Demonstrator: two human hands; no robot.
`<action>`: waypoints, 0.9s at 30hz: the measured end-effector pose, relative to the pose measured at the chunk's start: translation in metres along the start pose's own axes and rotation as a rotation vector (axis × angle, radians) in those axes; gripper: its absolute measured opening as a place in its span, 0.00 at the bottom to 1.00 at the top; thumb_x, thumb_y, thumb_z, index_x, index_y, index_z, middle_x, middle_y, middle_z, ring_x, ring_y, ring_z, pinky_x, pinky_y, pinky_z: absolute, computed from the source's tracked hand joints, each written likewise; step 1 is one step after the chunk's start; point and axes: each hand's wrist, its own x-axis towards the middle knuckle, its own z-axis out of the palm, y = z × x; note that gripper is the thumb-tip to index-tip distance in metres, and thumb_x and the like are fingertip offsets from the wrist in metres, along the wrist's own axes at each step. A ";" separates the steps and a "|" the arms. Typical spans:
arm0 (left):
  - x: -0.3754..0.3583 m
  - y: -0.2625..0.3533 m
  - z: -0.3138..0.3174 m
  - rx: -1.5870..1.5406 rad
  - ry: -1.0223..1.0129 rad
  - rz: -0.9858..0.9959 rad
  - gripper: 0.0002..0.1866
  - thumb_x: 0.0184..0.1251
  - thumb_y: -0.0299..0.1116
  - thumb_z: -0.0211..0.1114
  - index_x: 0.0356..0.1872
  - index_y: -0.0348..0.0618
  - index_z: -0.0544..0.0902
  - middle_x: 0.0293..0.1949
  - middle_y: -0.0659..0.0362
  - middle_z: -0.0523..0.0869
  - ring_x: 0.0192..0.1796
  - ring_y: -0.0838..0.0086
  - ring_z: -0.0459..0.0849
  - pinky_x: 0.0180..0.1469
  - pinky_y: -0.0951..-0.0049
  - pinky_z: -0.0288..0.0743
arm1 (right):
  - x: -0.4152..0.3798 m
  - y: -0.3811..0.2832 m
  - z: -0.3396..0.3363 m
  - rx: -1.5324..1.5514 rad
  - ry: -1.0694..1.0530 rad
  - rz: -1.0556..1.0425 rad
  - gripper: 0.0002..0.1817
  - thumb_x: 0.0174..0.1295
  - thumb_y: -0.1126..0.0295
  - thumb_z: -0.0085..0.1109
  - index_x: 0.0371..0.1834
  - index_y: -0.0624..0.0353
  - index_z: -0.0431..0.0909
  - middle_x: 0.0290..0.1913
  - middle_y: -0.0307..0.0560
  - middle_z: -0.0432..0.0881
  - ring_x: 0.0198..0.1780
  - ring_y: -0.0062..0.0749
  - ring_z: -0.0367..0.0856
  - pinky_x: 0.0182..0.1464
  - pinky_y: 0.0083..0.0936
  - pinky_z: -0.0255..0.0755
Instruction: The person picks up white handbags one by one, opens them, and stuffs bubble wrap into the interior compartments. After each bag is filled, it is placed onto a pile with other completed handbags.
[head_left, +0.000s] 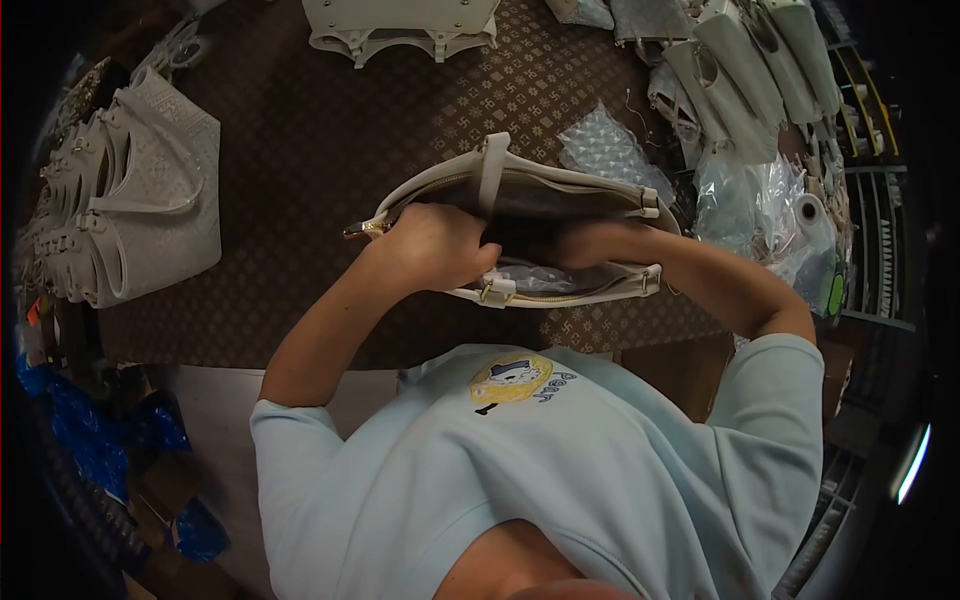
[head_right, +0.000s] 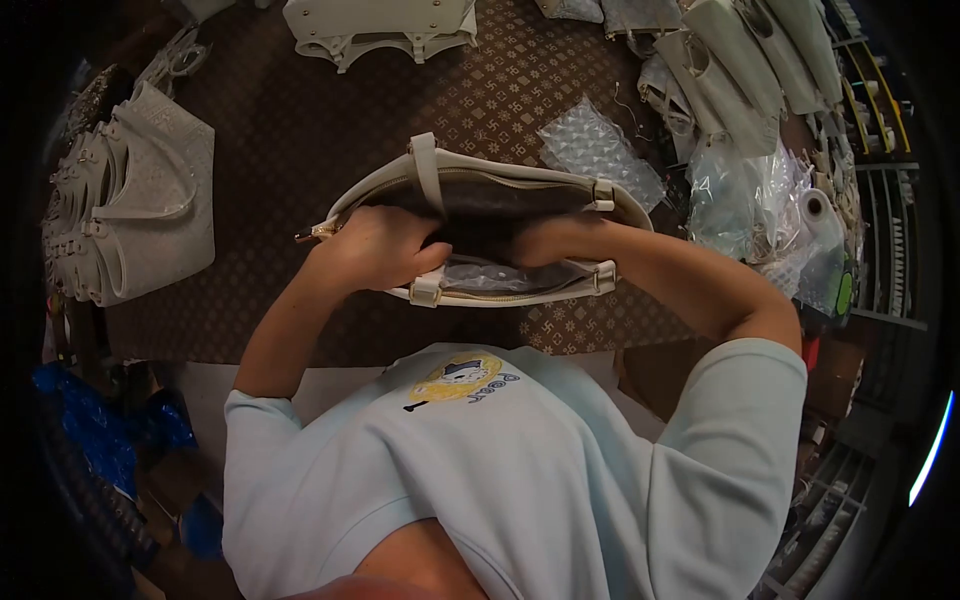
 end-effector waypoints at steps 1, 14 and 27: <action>0.000 0.001 -0.001 0.010 -0.001 -0.003 0.19 0.59 0.43 0.50 0.25 0.39 0.82 0.24 0.47 0.82 0.29 0.57 0.82 0.36 0.60 0.74 | 0.000 0.003 0.005 -0.012 0.176 -0.119 0.30 0.67 0.46 0.34 0.57 0.58 0.72 0.56 0.57 0.74 0.57 0.48 0.71 0.60 0.34 0.62; -0.078 -0.013 -0.014 -0.266 0.726 0.063 0.18 0.44 0.37 0.74 0.40 0.47 0.85 0.56 0.56 0.75 0.58 0.59 0.73 0.55 0.66 0.71 | -0.129 0.094 0.035 0.235 0.861 -0.587 0.46 0.43 0.64 0.72 0.67 0.57 0.58 0.65 0.47 0.65 0.62 0.37 0.69 0.61 0.35 0.63; -0.062 -0.016 0.008 -0.449 0.679 -0.045 0.21 0.32 0.24 0.74 0.37 0.41 0.85 0.57 0.56 0.72 0.56 0.64 0.76 0.55 0.64 0.75 | -0.058 0.095 0.101 0.485 1.246 -0.391 0.40 0.35 0.64 0.77 0.57 0.53 0.68 0.51 0.48 0.74 0.52 0.42 0.76 0.53 0.30 0.71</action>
